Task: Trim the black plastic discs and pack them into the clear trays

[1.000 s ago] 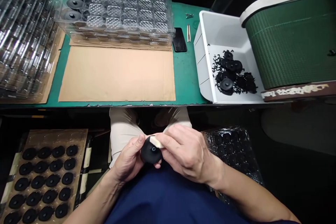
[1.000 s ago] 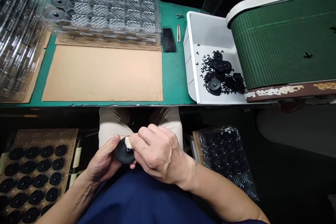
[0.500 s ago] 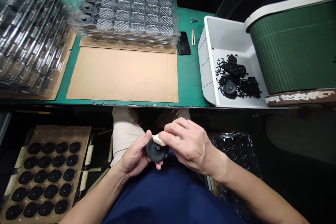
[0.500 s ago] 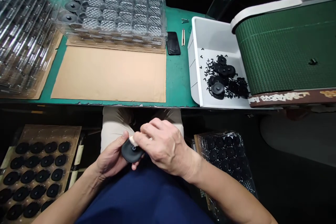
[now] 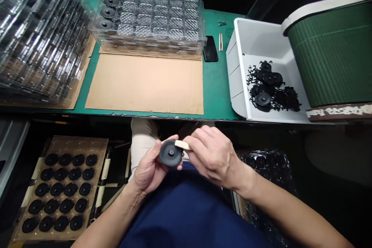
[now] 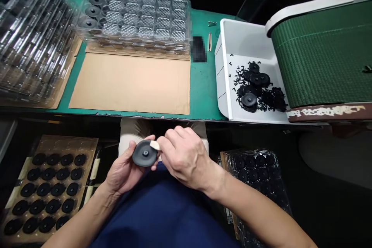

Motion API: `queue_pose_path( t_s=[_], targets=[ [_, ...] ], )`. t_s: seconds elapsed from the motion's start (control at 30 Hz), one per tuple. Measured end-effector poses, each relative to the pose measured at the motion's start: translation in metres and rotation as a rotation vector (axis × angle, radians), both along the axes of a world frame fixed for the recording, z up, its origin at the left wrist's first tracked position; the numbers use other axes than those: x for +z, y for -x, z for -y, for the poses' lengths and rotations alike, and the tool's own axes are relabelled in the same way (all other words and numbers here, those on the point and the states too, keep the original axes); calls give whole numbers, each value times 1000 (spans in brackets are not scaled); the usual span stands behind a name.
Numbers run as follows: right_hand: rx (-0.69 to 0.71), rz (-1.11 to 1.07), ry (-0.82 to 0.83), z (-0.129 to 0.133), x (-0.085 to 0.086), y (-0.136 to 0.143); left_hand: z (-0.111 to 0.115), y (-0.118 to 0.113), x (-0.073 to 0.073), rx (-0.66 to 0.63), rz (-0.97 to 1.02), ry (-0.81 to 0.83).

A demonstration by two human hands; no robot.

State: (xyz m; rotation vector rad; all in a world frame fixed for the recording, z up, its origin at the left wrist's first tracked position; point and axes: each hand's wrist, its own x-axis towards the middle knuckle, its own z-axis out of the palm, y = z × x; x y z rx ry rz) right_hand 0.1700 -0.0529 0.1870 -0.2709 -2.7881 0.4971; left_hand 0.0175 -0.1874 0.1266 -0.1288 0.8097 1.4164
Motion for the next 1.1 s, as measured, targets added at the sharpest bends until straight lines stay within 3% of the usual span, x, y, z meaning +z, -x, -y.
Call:
queue_pose_path(
  t_s=[0.1, 0.2, 0.33, 0.4, 0.53, 0.6, 0.67, 0.8, 0.87, 0.9, 1.03, 1.1],
  targets=[
    [-94, 38, 25, 6, -4, -5, 1, 4, 2, 93, -107, 18],
    [-114, 36, -6, 5, -4, -4, 1, 2, -2, 34, -104, 18],
    [76, -26, -54, -2, 1, 6, -1, -3, -6, -129, 31, 0],
    [105, -48, -60, -3, 2, 10, -2, -4, -5, -153, 76, 4],
    [-99, 22, -23, 4, -3, 5, -3, 1, -1, 13, -46, 41],
    [-139, 68, -15, 6, -6, 0, -2, 4, -4, 5, -89, 67],
    [-83, 91, -22, 3, -7, 0, -1, 5, -10, -102, -52, 65],
    [239, 48, -64, -9, 0, 13, -2, 0, -16, -293, 122, -7],
    [329, 3, -86, -12, 4, 22, -4, -1, -13, -249, 147, -35],
    [306, -17, -94, -12, 4, 24, -5, 0, -11, -192, 139, -44],
    [-45, -19, -27, -1, -1, 23, -4, 13, -2, 131, -3, -42],
    [-126, 14, 14, 4, -6, 18, -1, 21, -2, 204, -91, -27]
  ],
)
